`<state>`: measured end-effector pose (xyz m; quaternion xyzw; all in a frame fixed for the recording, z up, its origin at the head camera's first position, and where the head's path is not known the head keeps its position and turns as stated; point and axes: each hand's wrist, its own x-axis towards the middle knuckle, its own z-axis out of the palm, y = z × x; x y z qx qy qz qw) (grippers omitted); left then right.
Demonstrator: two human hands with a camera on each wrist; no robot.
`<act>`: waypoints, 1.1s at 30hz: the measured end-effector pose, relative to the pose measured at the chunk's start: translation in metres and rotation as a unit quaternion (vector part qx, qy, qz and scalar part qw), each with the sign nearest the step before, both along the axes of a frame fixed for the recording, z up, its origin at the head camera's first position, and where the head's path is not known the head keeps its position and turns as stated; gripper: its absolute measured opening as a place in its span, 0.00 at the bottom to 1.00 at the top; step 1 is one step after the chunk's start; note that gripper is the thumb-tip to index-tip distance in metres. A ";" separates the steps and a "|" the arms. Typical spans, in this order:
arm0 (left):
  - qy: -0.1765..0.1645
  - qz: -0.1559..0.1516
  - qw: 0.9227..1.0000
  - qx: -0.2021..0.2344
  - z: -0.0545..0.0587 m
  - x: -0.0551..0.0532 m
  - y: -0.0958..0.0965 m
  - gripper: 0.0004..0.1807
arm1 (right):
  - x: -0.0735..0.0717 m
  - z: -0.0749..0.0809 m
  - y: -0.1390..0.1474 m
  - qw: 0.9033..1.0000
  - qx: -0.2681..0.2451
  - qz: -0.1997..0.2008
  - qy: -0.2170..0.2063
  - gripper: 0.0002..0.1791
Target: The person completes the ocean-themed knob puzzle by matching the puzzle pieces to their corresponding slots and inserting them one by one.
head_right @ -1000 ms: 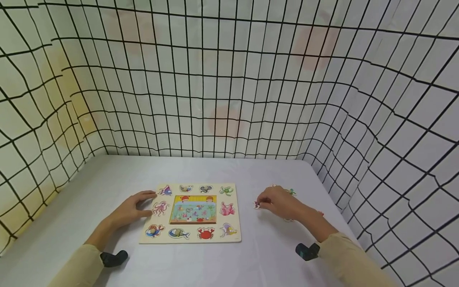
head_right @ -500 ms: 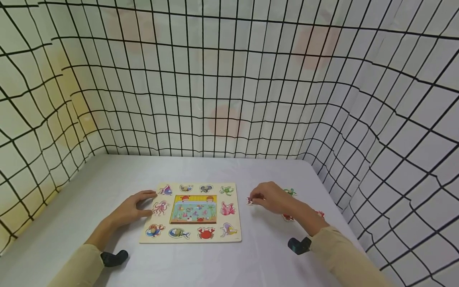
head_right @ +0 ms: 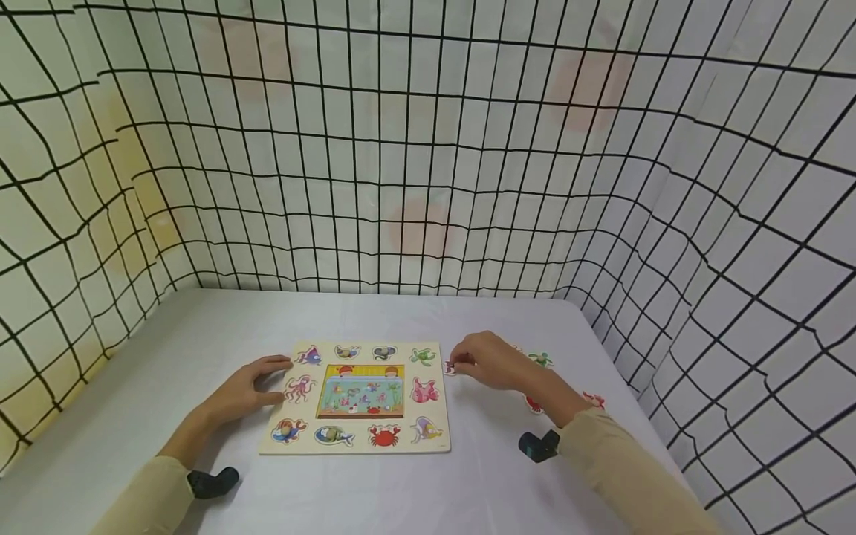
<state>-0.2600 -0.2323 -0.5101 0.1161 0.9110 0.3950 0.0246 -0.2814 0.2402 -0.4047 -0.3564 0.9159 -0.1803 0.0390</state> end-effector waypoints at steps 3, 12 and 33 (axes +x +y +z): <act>-0.002 -0.001 1.000 0.001 0.000 0.000 0.000 0.38 | -0.003 -0.001 -0.006 1.000 0.001 0.002 -0.002 0.06; -0.007 0.007 1.000 -0.003 -0.001 0.002 0.002 0.38 | -0.014 -0.001 -0.031 1.000 0.009 0.019 0.003 0.07; -0.006 0.010 1.000 -0.003 0.002 0.001 0.003 0.39 | -0.033 -0.002 -0.074 0.999 0.029 0.033 0.007 0.06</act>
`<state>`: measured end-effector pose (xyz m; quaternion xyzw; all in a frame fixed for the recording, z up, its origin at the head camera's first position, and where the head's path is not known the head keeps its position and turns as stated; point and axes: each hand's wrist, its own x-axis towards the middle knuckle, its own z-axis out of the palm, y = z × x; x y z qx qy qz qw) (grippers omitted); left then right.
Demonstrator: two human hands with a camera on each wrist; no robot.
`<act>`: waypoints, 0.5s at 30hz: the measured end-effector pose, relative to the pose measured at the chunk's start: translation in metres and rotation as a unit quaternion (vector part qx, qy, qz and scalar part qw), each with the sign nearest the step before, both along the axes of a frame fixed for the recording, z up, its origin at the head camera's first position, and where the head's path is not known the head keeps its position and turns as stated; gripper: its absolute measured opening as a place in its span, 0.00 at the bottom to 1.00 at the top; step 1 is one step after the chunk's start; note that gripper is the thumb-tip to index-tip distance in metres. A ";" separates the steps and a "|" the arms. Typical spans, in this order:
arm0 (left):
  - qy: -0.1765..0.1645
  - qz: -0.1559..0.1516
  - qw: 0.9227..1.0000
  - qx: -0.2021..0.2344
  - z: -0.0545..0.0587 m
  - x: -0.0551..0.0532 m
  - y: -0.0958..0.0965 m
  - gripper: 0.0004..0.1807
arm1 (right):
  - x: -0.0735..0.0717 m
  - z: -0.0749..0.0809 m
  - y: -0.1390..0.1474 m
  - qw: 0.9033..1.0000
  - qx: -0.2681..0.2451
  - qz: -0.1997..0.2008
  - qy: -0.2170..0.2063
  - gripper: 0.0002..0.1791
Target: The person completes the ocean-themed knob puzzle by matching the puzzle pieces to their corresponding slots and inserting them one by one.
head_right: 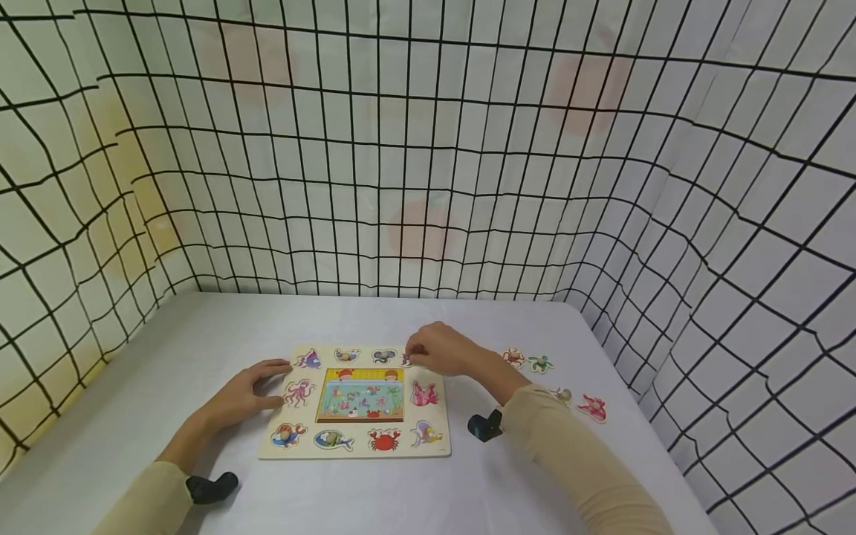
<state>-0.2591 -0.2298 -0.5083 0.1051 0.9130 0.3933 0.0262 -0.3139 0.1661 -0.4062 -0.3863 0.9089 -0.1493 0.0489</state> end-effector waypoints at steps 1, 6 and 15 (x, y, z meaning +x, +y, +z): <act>0.000 0.000 1.000 0.000 0.000 0.000 0.000 0.39 | 0.000 0.000 -0.001 1.000 0.002 0.001 0.002 0.06; 0.001 0.001 1.000 -0.002 -0.001 0.001 0.000 0.39 | -0.001 0.000 -0.007 1.000 0.009 0.001 0.009 0.06; 0.004 0.000 1.000 -0.001 0.000 0.001 0.000 0.39 | -0.007 -0.001 -0.017 1.000 0.008 0.003 0.011 0.07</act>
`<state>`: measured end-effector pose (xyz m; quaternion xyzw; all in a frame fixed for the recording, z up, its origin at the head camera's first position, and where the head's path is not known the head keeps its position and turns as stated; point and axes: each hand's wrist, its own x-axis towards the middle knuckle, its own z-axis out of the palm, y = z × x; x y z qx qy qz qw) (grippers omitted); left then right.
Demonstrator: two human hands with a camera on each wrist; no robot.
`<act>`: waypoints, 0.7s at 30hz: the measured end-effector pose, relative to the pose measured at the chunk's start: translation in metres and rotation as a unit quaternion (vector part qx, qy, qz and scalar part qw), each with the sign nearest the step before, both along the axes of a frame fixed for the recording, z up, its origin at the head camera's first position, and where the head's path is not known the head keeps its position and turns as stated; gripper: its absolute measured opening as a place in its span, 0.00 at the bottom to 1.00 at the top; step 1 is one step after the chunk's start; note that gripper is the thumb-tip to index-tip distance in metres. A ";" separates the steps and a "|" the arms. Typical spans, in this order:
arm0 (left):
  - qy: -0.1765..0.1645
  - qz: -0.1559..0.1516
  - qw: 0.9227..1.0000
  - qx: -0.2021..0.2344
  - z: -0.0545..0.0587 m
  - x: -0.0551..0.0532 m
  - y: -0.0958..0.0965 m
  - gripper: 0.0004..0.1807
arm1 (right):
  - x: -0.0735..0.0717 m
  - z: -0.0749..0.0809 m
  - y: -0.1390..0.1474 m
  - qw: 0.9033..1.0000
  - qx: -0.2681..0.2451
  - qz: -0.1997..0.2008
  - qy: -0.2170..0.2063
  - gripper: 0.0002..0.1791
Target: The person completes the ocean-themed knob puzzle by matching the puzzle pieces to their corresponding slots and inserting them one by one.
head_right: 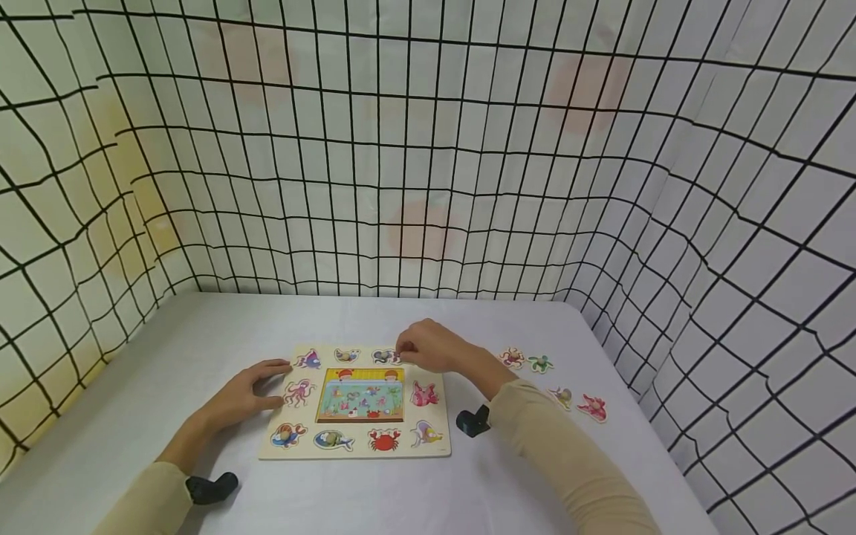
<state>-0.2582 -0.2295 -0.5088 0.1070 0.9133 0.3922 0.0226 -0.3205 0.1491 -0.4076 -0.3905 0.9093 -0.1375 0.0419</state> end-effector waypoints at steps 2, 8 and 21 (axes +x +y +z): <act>0.000 0.001 1.000 0.000 0.000 0.000 0.000 0.39 | -0.001 0.001 -0.002 1.000 -0.003 0.006 0.005 0.07; -0.005 0.003 1.000 -0.002 0.001 0.000 0.000 0.39 | -0.006 0.002 -0.010 1.000 -0.003 0.022 0.017 0.06; 0.013 -0.013 1.000 0.010 -0.002 0.000 -0.002 0.38 | -0.014 0.001 -0.039 0.999 -0.011 0.041 0.022 0.08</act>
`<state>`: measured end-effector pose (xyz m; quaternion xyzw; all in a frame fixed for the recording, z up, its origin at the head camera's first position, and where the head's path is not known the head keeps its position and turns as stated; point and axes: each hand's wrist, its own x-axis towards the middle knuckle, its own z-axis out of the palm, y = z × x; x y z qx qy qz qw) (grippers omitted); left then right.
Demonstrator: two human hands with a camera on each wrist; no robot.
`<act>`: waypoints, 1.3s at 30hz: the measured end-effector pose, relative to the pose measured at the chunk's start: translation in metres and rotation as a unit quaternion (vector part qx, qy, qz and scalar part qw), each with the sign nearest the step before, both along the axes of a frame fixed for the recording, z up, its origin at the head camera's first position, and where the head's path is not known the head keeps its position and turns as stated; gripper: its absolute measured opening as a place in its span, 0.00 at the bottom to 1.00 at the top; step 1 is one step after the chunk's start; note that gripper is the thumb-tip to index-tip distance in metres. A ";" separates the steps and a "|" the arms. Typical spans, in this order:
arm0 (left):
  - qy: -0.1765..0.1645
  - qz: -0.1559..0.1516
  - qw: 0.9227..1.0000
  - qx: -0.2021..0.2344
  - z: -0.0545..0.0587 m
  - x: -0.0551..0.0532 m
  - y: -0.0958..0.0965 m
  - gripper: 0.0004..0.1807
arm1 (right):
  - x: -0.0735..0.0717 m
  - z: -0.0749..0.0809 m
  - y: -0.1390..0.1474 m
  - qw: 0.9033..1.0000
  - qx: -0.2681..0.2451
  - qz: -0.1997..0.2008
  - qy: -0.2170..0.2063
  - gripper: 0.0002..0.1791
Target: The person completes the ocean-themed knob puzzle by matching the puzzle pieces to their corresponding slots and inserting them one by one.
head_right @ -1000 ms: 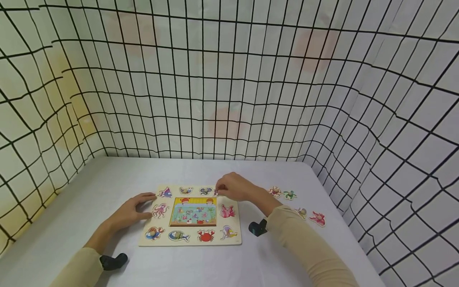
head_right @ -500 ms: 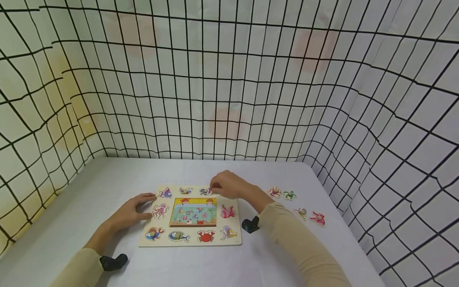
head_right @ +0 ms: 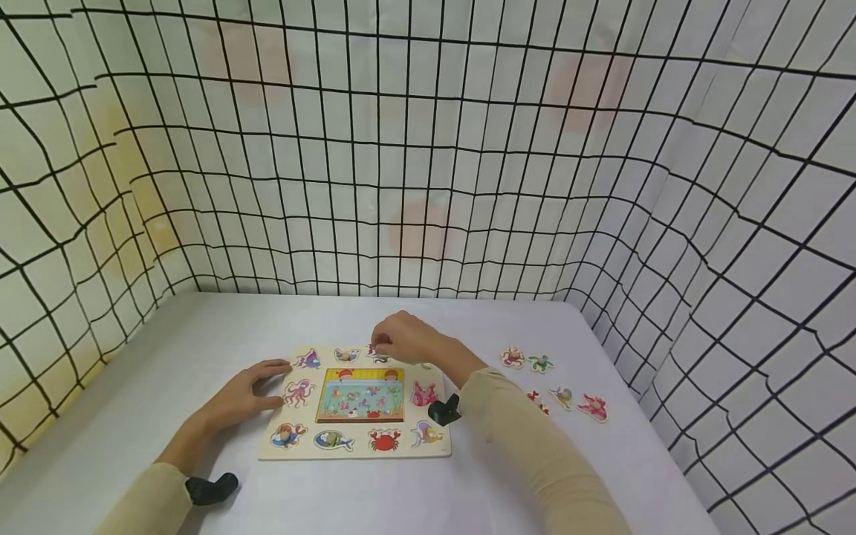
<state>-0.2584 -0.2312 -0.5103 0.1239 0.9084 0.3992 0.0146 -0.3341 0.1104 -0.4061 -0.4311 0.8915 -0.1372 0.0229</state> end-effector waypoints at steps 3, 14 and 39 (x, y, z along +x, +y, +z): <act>0.000 -0.002 1.000 0.002 -0.001 0.000 0.000 0.38 | -0.001 0.000 -0.007 1.000 0.005 -0.001 0.000 0.08; 0.009 -0.002 1.000 -0.012 0.000 0.000 0.000 0.38 | -0.005 0.003 -0.027 1.000 0.005 -0.004 -0.010 0.07; -0.004 -0.003 1.000 -0.010 0.000 -0.004 -0.003 0.38 | -0.019 -0.018 -0.077 0.999 -0.016 -0.001 -0.034 0.08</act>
